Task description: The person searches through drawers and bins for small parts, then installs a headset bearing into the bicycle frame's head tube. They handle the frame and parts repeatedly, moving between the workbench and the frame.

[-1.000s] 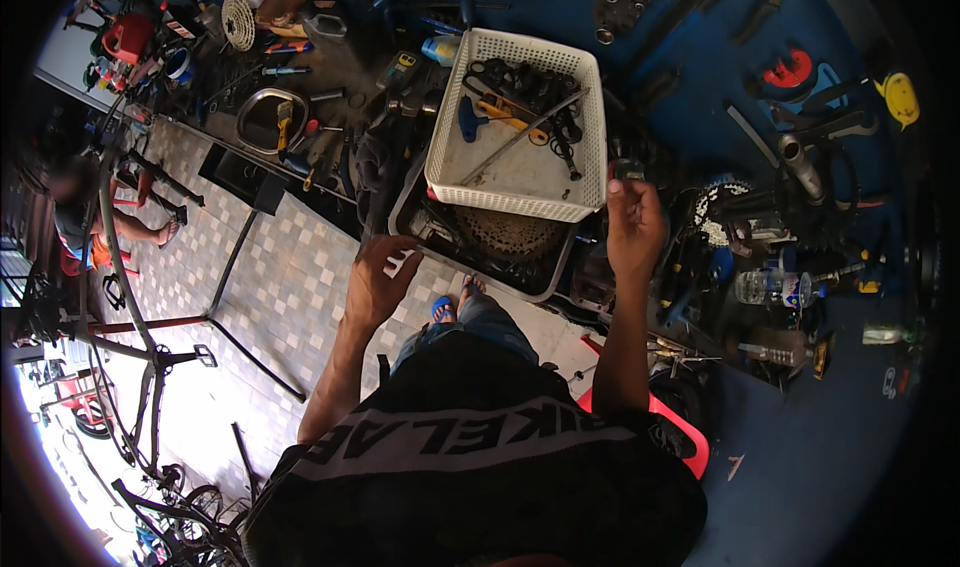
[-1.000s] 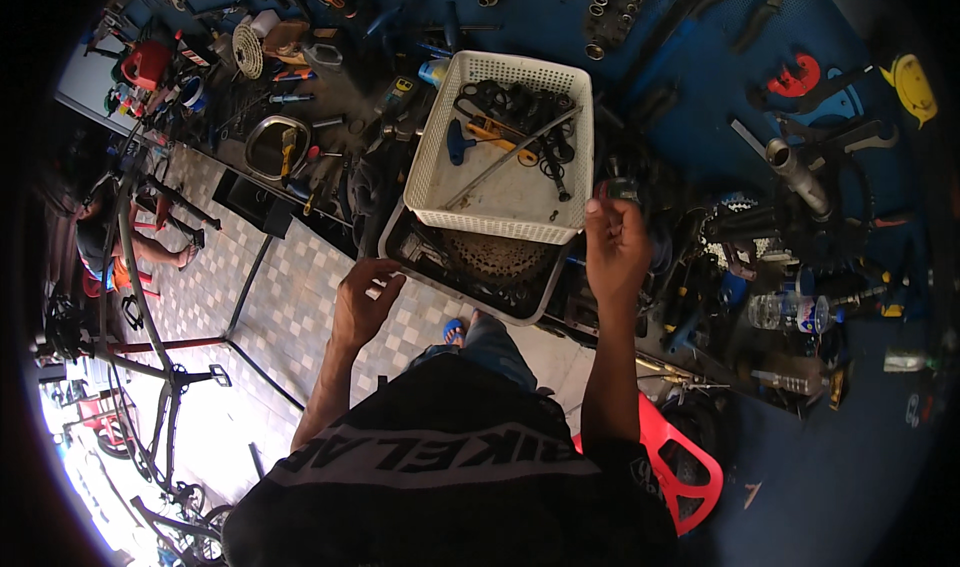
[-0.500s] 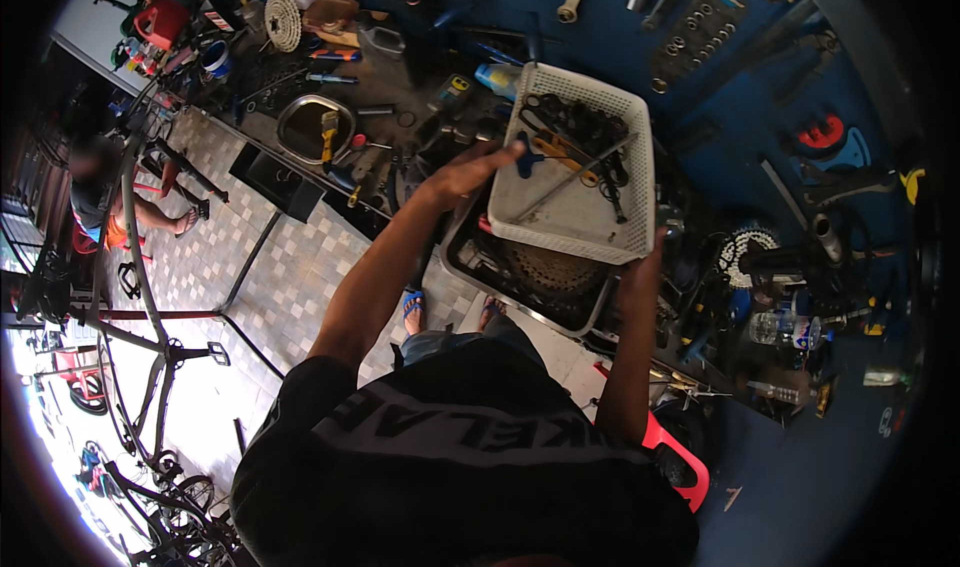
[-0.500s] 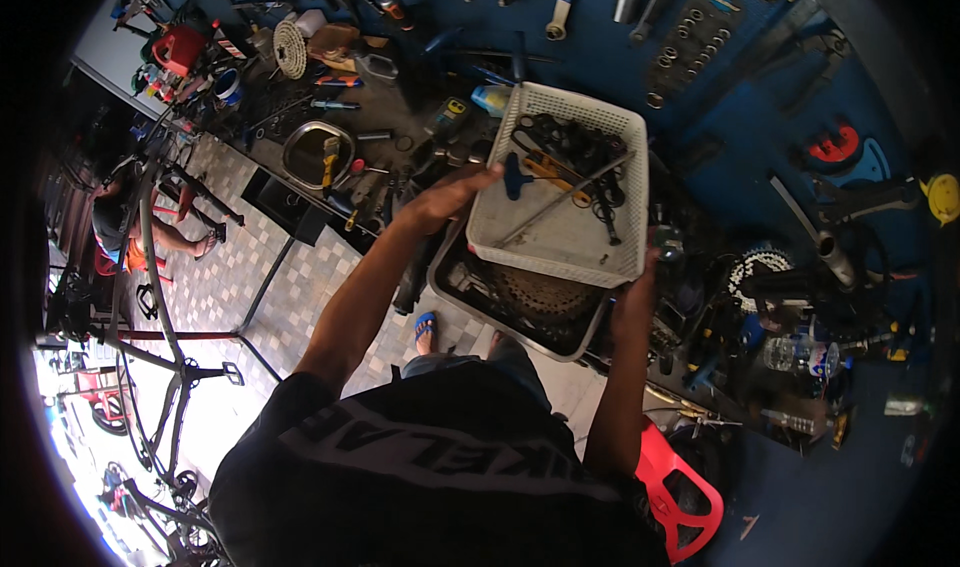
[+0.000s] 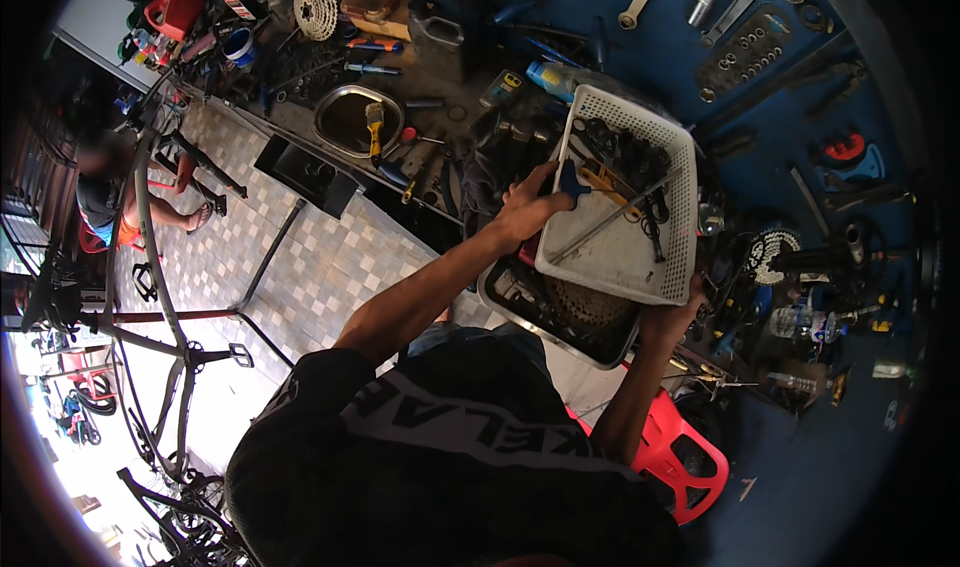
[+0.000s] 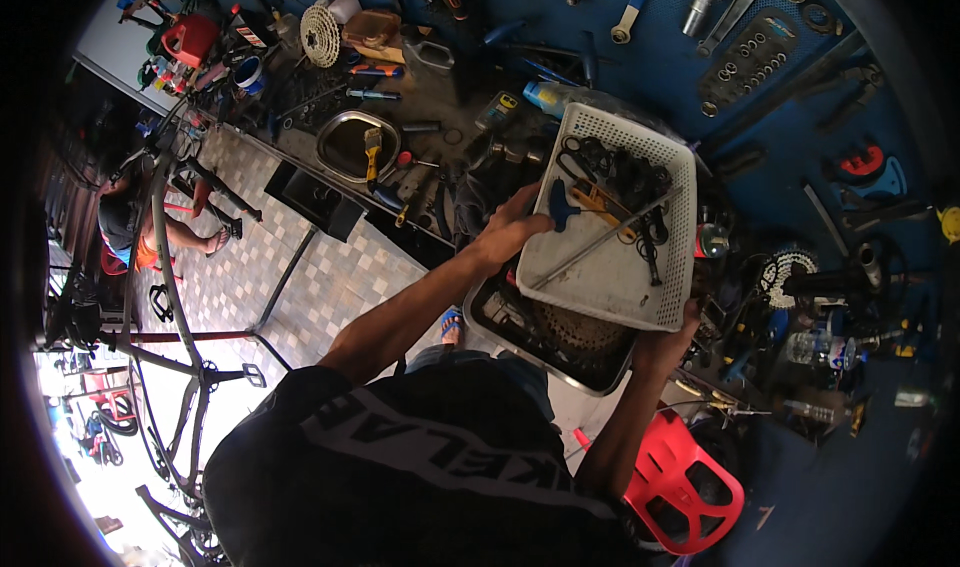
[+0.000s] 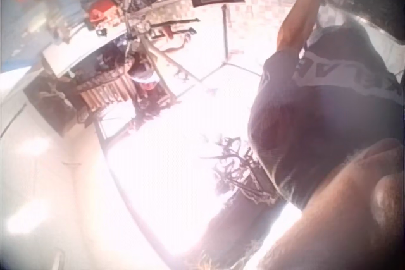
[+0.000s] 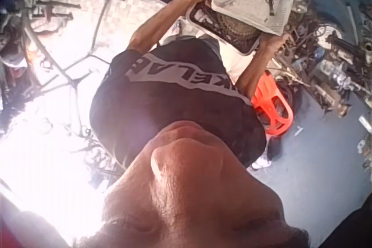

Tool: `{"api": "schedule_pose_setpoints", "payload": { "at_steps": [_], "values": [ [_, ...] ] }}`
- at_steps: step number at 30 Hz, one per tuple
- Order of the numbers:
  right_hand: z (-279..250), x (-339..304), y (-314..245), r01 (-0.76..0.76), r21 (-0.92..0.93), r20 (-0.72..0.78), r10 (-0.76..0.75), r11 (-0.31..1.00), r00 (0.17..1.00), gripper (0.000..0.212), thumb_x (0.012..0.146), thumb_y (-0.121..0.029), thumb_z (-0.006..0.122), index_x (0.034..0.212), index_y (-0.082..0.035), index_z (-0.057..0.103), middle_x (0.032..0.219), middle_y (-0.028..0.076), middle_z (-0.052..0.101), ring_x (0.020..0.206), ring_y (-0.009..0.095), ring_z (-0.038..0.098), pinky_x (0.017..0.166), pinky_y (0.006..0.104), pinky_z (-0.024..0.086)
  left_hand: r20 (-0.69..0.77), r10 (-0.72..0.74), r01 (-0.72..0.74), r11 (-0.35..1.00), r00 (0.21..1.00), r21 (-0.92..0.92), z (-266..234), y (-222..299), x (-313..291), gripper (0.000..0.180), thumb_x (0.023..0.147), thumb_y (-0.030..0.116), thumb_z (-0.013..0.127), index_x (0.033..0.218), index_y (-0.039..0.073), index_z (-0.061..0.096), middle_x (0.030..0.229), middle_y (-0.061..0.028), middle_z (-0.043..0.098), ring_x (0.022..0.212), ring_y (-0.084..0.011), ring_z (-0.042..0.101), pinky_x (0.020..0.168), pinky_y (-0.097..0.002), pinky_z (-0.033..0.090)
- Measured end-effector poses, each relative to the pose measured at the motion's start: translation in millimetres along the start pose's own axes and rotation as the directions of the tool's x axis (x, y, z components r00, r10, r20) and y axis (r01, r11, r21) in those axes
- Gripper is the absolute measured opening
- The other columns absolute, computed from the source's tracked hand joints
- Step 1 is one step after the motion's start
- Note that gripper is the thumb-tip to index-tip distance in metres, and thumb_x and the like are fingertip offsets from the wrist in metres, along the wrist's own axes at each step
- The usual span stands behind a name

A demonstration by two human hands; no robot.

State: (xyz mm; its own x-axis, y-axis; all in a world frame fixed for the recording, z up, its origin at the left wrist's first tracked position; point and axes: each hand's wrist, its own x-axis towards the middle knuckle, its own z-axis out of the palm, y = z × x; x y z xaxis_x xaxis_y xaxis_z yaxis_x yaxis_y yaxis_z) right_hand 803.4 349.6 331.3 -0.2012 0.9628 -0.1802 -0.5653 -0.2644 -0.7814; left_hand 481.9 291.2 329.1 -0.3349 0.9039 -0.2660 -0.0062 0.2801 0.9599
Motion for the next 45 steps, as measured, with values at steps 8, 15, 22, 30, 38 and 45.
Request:
{"api": "schedule_pose_setpoints", "payload": {
  "at_steps": [8, 15, 22, 30, 38, 45],
  "values": [
    [35, -58, 16, -0.070, -0.011, 0.006, 0.070, 0.997, 0.998, 0.055, 0.106, -0.048, 0.054, 0.139, -0.005, 0.061, 0.128, 0.011, 0.070, 0.120, 0.027, 0.066, 0.107, 0.0447, 0.049, 0.023, 0.030, -0.025, 0.977, 0.999, -0.210, -64, 20, -73, 0.084, 0.088, 0.037, 0.074, 0.160, 0.005, 0.047, 0.146, -0.0240, 0.063, 0.138, -0.0350, 0.056, 0.121, -0.0450, 0.038],
    [108, -48, 91, -0.024, -0.173, 0.018, 0.028, 0.985, 0.999, 0.041, 0.108, -0.032, 0.056, 0.139, -0.007, 0.061, 0.129, 0.007, 0.066, 0.118, 0.018, 0.062, 0.104, 0.0361, 0.049, -0.147, 0.004, -0.038, 0.972, 0.989, -0.232, -164, 8, -70, 0.056, 0.097, 0.029, 0.068, 0.147, 0.005, 0.061, 0.127, -0.0108, 0.070, 0.112, -0.0191, 0.066, 0.097, -0.0348, 0.054],
    [157, -32, 130, -0.100, -0.297, 0.082, 0.129, 0.950, 0.988, 0.046, 0.099, -0.034, 0.075, 0.136, -0.010, 0.062, 0.111, 0.005, 0.065, 0.094, 0.012, 0.063, 0.083, 0.0265, 0.050, -0.027, 0.004, -0.016, 0.873, 1.000, -0.488, -222, -10, -41, 0.068, 0.094, 0.033, 0.065, 0.152, 0.001, 0.051, 0.131, -0.0133, 0.068, 0.116, -0.0274, 0.069, 0.101, -0.0407, 0.056],
    [139, -32, 149, 0.077, -0.545, 0.258, 0.079, 0.835, 0.963, 0.057, 0.102, -0.042, 0.074, 0.144, -0.009, 0.054, 0.118, 0.005, 0.061, 0.102, 0.013, 0.060, 0.087, 0.0301, 0.051, -0.078, -0.074, 0.022, 0.850, 0.994, -0.527, -234, -30, -46, 0.056, 0.096, 0.035, 0.061, 0.140, 0.001, 0.061, 0.120, -0.0108, 0.072, 0.107, -0.0241, 0.072, 0.094, -0.0380, 0.058],
    [131, -16, 107, 0.047, -0.588, 0.417, 0.253, 0.808, 0.873, 0.070, 0.098, -0.054, 0.074, 0.147, -0.007, 0.055, 0.141, 0.022, 0.058, 0.135, 0.037, 0.056, 0.105, 0.0483, 0.051, -0.145, -0.084, 0.014, 0.903, 0.986, -0.429, -254, -48, -56, 0.061, 0.092, 0.039, 0.065, 0.141, 0.001, 0.059, 0.118, -0.0100, 0.071, 0.100, -0.0221, 0.070, 0.088, -0.0362, 0.058],
    [97, -20, 90, 0.104, -0.683, 0.448, 0.302, 0.723, 0.842, 0.058, 0.101, -0.037, 0.077, 0.148, -0.009, 0.059, 0.130, 0.014, 0.070, 0.115, 0.025, 0.072, 0.093, 0.0400, 0.060, -0.189, -0.154, 0.059, 0.900, 0.970, -0.431, -230, -34, -55, 0.064, 0.093, 0.043, 0.065, 0.141, 0.001, 0.058, 0.118, -0.0122, 0.071, 0.100, -0.0236, 0.071, 0.087, -0.0378, 0.058]
  ]
}}
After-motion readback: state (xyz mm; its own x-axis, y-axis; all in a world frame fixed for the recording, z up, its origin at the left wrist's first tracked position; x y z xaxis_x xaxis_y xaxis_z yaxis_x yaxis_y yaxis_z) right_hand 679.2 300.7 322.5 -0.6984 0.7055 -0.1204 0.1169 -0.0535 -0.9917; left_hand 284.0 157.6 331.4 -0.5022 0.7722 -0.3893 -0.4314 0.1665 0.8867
